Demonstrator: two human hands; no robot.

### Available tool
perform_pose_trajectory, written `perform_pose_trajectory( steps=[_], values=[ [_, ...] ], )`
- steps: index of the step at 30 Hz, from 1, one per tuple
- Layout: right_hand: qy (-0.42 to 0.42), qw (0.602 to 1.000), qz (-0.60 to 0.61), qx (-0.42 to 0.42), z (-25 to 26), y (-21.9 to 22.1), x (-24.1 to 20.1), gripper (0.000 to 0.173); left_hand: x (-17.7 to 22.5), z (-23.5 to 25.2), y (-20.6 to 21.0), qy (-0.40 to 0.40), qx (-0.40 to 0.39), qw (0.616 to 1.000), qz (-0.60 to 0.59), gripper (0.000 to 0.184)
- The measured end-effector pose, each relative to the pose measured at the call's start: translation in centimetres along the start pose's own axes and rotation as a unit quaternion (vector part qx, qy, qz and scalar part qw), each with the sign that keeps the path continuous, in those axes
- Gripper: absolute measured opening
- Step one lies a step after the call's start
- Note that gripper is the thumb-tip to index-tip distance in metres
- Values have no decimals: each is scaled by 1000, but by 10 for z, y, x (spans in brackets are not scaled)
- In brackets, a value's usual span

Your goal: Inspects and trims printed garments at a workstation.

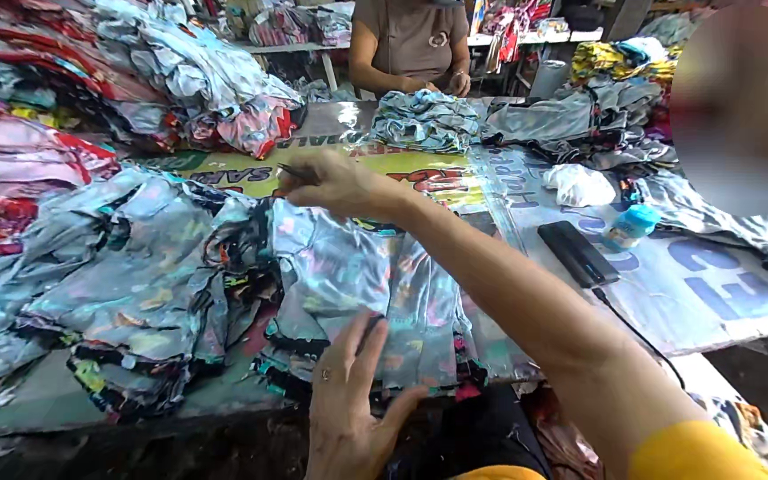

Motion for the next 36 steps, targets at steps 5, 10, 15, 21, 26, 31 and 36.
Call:
perform_pose_trajectory(
  steps=[5,10,15,21,26,31,36],
  values=[
    [5,987,-112,118,-63,-50,35,18,-28,-9,-39,-22,46,997,51,20],
    [161,958,-163,171,-149,-99,134,27,23,-10,-36,88,59,987,117,25],
    [217,955,-165,116,-188,-72,190,18,46,2,47,153,-95,967,182,37],
    [270,947,-5,171,-227,-100,186,13,56,16,77,111,-66,987,91,22],
    [218,910,241,259,-245,-126,188,7,62,20,73,90,-50,995,-8,26],
    [122,890,352,262,-219,-134,144,13,68,22,57,100,-75,985,119,40],
    [75,897,372,229,-181,-136,119,14,40,15,29,22,-59,996,61,24]
  ],
)
Point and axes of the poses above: each hand's wrist, its own z-axis towards the middle knuckle, its own y-axis out of the palm, x = y × z, the point moved 10 cm from there along z, towards the middle knuckle, and after that the axes turned 9 degrees about y, right-handed, at the moved point
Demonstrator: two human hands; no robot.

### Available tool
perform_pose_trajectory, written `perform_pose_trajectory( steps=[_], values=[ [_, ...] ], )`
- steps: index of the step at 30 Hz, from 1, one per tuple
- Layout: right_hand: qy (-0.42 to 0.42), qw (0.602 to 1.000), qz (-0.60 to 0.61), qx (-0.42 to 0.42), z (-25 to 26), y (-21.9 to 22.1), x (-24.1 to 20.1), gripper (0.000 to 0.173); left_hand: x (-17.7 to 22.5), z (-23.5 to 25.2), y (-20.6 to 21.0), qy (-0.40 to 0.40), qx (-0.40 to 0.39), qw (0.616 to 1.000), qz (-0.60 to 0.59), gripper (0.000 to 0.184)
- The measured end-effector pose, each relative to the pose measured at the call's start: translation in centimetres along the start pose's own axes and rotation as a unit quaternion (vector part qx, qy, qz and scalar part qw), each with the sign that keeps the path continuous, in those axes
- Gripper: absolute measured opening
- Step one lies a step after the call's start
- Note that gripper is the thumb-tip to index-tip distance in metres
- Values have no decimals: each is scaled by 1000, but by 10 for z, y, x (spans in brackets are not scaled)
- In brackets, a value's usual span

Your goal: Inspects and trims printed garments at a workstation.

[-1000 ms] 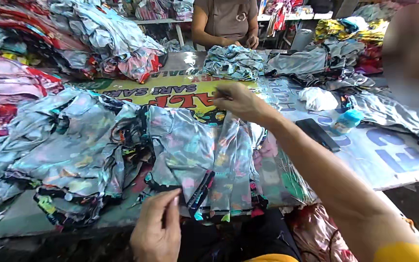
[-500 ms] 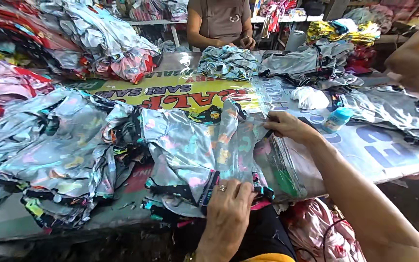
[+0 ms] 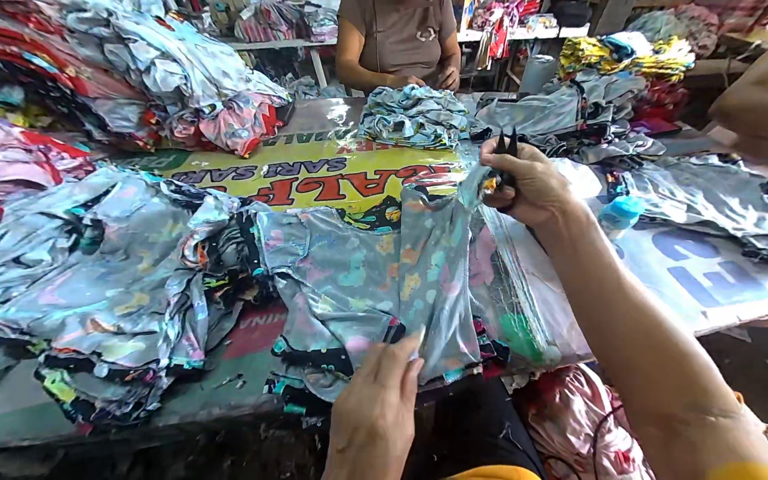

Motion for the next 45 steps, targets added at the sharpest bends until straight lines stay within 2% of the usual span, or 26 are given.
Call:
perform_pose_trajectory(
  steps=[2,4,6,8,9,11,13,14,16,18,20,23,25,27,29,30,32,35,37,39,42,45],
  values=[
    [7,1000,14,-19,19,23,0,13,-5,-5,-16,-23,43,999,-5,22],
    [13,999,28,-45,39,59,-3,11,0,-9,-26,-15,74,996,55,21],
    [23,996,28,-82,55,106,-6,8,22,-10,-29,35,99,987,121,18],
    [24,990,8,-136,69,159,-4,5,55,-4,-18,113,87,983,116,14],
    [21,986,-29,-166,72,185,1,6,70,0,-7,153,57,981,105,15],
    [14,957,-170,-236,71,228,16,20,76,12,19,192,-16,975,110,22],
    [-23,898,-332,-288,61,251,28,21,49,24,32,175,-93,968,156,40],
    [-68,861,-407,-296,55,253,29,19,28,27,29,160,-118,964,180,46],
    [-141,810,-493,-285,39,241,26,19,-7,23,5,137,-132,958,215,48],
    [-161,791,-522,-276,10,209,26,19,-31,10,-25,129,-126,957,228,44],
    [-140,778,-545,-280,-27,170,47,17,-55,-8,-49,102,-144,955,237,45],
    [-64,755,-572,-313,-84,112,95,23,-89,-26,-79,18,-198,949,245,41],
    [-38,788,-516,-333,-109,88,100,21,-98,-23,-101,-38,-169,958,227,40],
    [-14,841,-428,-331,-114,71,90,21,-82,-6,-110,-31,-84,978,187,35],
    [4,873,-410,-265,-103,55,79,20,-46,15,-87,26,-25,992,123,28],
    [4,877,-427,-222,-95,49,75,18,-26,25,-66,62,-21,993,98,26],
    [-8,872,-460,-165,-81,43,68,16,7,39,-14,123,-67,988,71,27],
    [-28,874,-463,-144,-72,45,62,14,30,45,53,156,-148,973,84,33],
    [-31,878,-458,-137,-70,44,60,13,31,47,75,157,-161,969,103,21],
    [-41,882,-454,-122,-68,39,57,14,26,53,71,133,-138,978,87,13],
    [-62,869,-482,-95,-61,29,51,7,8,61,44,56,-72,996,2,20],
    [-60,832,-541,-103,-44,31,57,48,-13,67,16,-15,-5,996,-90,22]
  ],
)
Point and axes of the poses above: each hand's wrist, its own z-axis towards the middle knuckle, its own y-axis out of the palm, x = y × z, the point moved 10 cm from there along z, towards the middle knuckle, and after that the axes turned 9 degrees about y, right-handed, at the moved point
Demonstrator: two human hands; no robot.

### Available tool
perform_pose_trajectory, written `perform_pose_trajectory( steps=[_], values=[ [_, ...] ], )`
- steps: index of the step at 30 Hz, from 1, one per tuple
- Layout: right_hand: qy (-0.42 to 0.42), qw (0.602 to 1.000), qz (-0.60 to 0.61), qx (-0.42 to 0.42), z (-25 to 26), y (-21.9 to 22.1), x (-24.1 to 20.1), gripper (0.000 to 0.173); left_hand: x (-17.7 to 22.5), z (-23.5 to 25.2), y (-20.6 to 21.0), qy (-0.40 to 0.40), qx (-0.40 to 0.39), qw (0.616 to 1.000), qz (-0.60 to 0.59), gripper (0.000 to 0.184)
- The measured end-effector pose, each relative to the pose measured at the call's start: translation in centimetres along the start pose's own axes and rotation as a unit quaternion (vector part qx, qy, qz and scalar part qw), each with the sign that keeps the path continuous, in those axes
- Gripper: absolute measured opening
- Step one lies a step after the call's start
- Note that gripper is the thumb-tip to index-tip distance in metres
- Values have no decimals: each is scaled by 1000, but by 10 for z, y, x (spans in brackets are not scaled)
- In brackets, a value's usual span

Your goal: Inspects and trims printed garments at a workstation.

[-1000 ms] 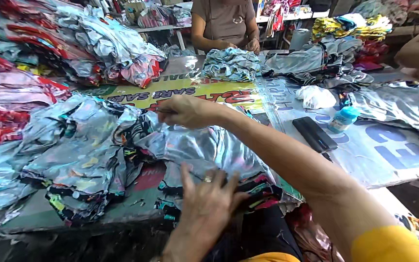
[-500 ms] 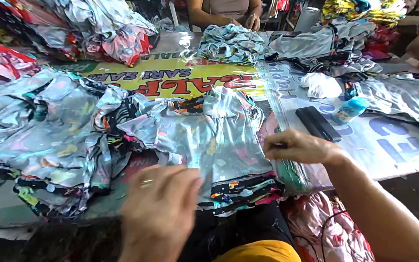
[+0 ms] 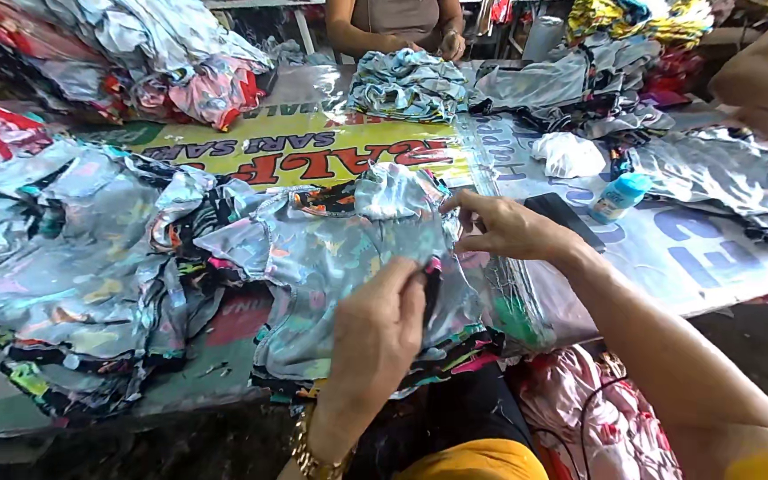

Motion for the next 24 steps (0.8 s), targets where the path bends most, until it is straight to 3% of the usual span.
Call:
perform_pose_trajectory(
  steps=[1,3,7,12,16,20,21,22,24],
  values=[
    [-2,1000,-21,-4,8,4,3,58,-4,2,-8,-12,19,999,-33,21],
    [-9,998,-54,12,25,8,4,60,-7,5,-22,-21,55,992,-107,18],
    [-11,995,-72,65,63,-1,-12,20,-11,4,-50,-26,123,967,-220,15],
    [-30,993,-75,89,117,-4,-77,16,-29,-32,-86,-83,226,919,-312,21],
    [-111,989,-92,38,141,41,-147,23,-45,-88,-108,-153,314,882,-316,27],
    [-171,974,-113,-102,136,104,-170,48,-82,-140,-123,-259,390,830,-303,28],
    [-176,974,-105,-97,133,103,-169,51,-86,-149,-129,-261,395,838,-269,25],
    [-179,977,-93,-75,130,96,-166,51,-85,-153,-137,-236,381,871,-203,22],
    [-175,982,-73,-19,125,68,-151,45,-59,-143,-147,-102,325,939,-42,24]
  ],
)
Point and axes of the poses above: each hand's wrist, its own z-axis towards the middle knuckle, its own y-axis out of the palm, x = y × z, the point moved 10 cm from there along z, towards the middle knuckle, and after that the axes turned 9 degrees about y, right-handed, at the moved point
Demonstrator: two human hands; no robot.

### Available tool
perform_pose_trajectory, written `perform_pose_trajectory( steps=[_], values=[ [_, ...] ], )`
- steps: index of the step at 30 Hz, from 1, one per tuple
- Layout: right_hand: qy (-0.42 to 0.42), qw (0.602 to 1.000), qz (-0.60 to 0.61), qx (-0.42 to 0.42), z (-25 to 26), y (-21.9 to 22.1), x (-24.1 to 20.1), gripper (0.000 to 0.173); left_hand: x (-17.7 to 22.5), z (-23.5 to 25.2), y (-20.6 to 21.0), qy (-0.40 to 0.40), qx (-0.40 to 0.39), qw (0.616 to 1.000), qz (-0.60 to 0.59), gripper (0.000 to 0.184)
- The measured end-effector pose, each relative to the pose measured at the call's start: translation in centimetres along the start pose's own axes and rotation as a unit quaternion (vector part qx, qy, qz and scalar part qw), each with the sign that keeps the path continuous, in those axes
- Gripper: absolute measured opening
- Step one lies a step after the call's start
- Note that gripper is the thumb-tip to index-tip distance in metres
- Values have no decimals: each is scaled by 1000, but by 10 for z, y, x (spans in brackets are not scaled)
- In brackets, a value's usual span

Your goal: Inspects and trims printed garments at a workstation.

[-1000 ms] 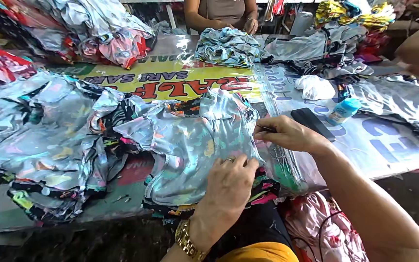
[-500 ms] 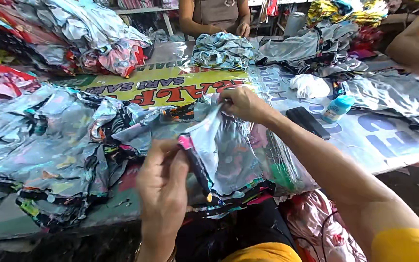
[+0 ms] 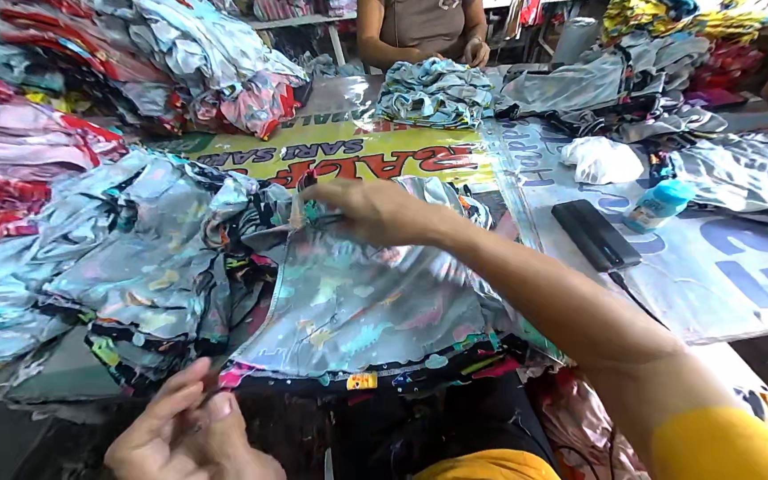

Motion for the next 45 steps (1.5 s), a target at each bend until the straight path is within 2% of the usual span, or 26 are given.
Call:
perform_pose_trajectory(
  steps=[2,4,5,7,8,9,11,13,17,20,23,25,26,29,31,32,34,36,37,39,41,43,45],
  values=[
    [37,999,-2,29,-16,-23,28,30,37,4,23,128,-56,989,55,19],
    [103,994,-22,28,-41,-38,62,23,68,1,74,200,-161,963,81,15],
    [147,989,-31,17,-57,-43,80,25,77,-6,104,225,-229,942,94,21],
    [214,976,-44,15,-95,-48,110,29,79,-32,162,264,-371,877,153,45],
    [236,970,-52,17,-117,-48,123,29,74,-46,183,282,-418,844,183,52],
    [254,965,-55,20,-139,-46,133,29,68,-56,196,298,-439,824,199,50],
    [288,956,-57,27,-184,-41,145,27,62,-60,205,305,-443,821,190,31],
    [301,949,-74,50,-222,-34,149,25,60,-51,202,277,-431,843,163,18],
    [271,941,-167,113,-257,-37,128,30,58,-31,194,219,-395,880,146,29],
    [234,953,-159,110,-265,-26,96,39,67,-24,190,179,-366,907,108,36],
    [201,968,-123,91,-267,3,65,41,69,-33,195,155,-371,911,88,38],
    [185,970,-110,115,-269,13,47,45,66,-43,204,156,-385,903,106,39],
    [186,968,-97,136,-271,14,41,45,66,-46,206,157,-389,901,113,40],
    [213,953,4,215,-284,12,32,27,69,-47,207,144,-384,907,94,41],
    [224,942,65,240,-290,14,29,27,72,-52,211,145,-411,898,67,44],
    [228,940,76,242,-291,16,28,30,74,-59,215,155,-445,880,59,50],
    [234,939,99,231,-288,18,27,31,74,-76,223,197,-496,842,84,77],
    [235,929,202,201,-284,18,29,27,71,-85,227,239,-506,818,135,89],
    [225,917,274,182,-282,18,30,25,69,-86,227,248,-505,813,149,85],
    [207,902,340,167,-279,16,35,23,68,-77,224,232,-475,835,152,65],
    [209,914,291,192,-282,8,43,21,64,-60,217,195,-418,875,146,44],
    [243,940,120,210,-283,3,50,24,49,-45,208,117,-389,905,123,30],
    [266,948,-35,171,-274,8,51,37,30,-34,200,9,-365,929,61,29]
  ],
)
Point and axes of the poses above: each hand's wrist, its own z-axis towards the middle knuckle, its own y-axis out of the palm, x = y × z, the point moved 10 cm from there along z, towards the middle knuckle, and after that the axes turned 9 degrees about y, right-handed, at the moved point
